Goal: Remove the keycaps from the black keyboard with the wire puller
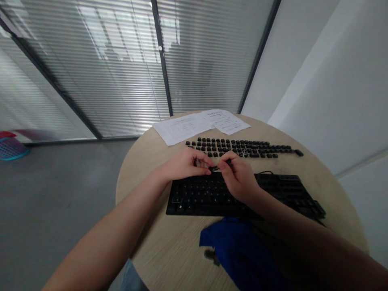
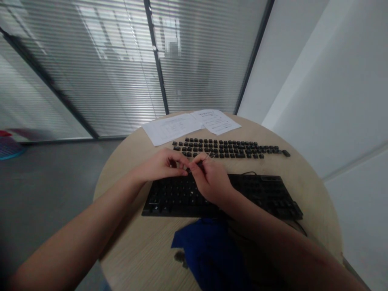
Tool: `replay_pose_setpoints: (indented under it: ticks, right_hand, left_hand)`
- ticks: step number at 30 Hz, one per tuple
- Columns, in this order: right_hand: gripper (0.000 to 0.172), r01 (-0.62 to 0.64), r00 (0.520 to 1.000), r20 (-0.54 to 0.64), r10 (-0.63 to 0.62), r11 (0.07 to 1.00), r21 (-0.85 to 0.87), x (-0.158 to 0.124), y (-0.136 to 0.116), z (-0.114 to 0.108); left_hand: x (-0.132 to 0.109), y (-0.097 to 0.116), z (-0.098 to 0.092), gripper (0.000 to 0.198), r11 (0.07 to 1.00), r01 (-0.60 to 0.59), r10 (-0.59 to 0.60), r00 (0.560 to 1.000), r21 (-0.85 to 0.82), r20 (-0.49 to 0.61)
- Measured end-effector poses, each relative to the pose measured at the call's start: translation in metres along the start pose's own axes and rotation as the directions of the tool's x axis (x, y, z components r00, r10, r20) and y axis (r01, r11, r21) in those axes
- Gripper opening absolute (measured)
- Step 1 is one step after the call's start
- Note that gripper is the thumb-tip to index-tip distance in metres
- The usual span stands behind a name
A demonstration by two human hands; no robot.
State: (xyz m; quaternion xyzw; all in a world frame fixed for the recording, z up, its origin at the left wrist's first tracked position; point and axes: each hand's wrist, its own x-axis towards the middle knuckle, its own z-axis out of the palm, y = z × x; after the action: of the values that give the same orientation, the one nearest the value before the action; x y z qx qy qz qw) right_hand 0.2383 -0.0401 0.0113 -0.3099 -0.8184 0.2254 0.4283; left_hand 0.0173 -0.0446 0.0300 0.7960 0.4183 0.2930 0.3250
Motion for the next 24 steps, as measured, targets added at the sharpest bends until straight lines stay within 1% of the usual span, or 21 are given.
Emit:
replay_pose_setpoints:
  ticks: [5, 7, 10, 12, 14, 16, 17, 18, 20, 22, 24]
  right_hand:
    - [0.022, 0.043, 0.999, 0.022, -0.043, 0.999, -0.031, 0.004, -0.008, -0.004]
    - [0.021, 0.056, 0.998, 0.013, -0.056, 0.998, -0.037, 0.007, -0.012, -0.006]
    - [0.021, 0.072, 0.997, -0.028, -0.074, 0.996, -0.047, 0.013, -0.017, -0.012]
    - [0.023, 0.072, 0.996, -0.048, -0.075, 0.996, -0.06, 0.017, -0.02, -0.018]
    - [0.023, 0.068, 0.996, -0.06, -0.073, 0.995, -0.076, 0.018, -0.021, -0.027]
    - [0.022, 0.07, 0.994, -0.072, -0.076, 0.993, -0.091, 0.014, -0.021, -0.035]
    - [0.021, 0.071, 0.993, -0.085, -0.079, 0.993, -0.095, 0.009, -0.019, -0.039]
    - [0.02, 0.07, 0.991, -0.104, -0.08, 0.993, -0.097, 0.004, -0.016, -0.042]
    - [0.019, 0.061, 0.984, -0.161, -0.074, 0.994, -0.088, -0.01, -0.007, -0.045]
    - [0.02, 0.022, 0.974, -0.222, -0.034, 0.998, -0.057, -0.024, 0.006, -0.044]
    - [0.023, -0.033, 0.966, -0.259, 0.027, 0.999, -0.021, -0.035, 0.019, -0.042]
  left_hand:
    - [0.0, -0.007, -0.004, 0.024, 0.997, 0.006, -0.004, 1.0, -0.072, 0.018]
    - [0.0, -0.013, -0.006, 0.024, 0.991, 0.007, -0.009, 1.0, -0.137, -0.016]
    - [0.0, -0.024, -0.01, 0.027, 0.963, -0.001, -0.042, 0.987, -0.27, -0.156]
    - [0.002, -0.029, -0.015, 0.027, 0.959, 0.003, -0.084, 0.958, -0.283, -0.275]
    - [0.007, -0.031, -0.019, 0.024, 0.978, 0.037, -0.117, 0.911, -0.205, -0.395]
    - [0.014, -0.029, -0.021, 0.019, 0.992, 0.116, -0.128, 0.863, -0.055, -0.489]
    - [0.018, -0.027, -0.021, 0.017, 0.986, 0.164, -0.124, 0.849, 0.033, -0.513]
    - [0.023, -0.025, -0.02, 0.015, 0.969, 0.208, -0.112, 0.85, 0.133, -0.515]
    - [0.033, -0.021, -0.016, 0.012, 0.911, 0.251, -0.082, 0.888, 0.328, -0.453]
    - [0.043, -0.018, -0.007, 0.01, 0.853, 0.236, -0.062, 0.932, 0.466, -0.357]
    - [0.05, -0.017, 0.002, 0.008, 0.817, 0.203, -0.047, 0.956, 0.54, -0.29]
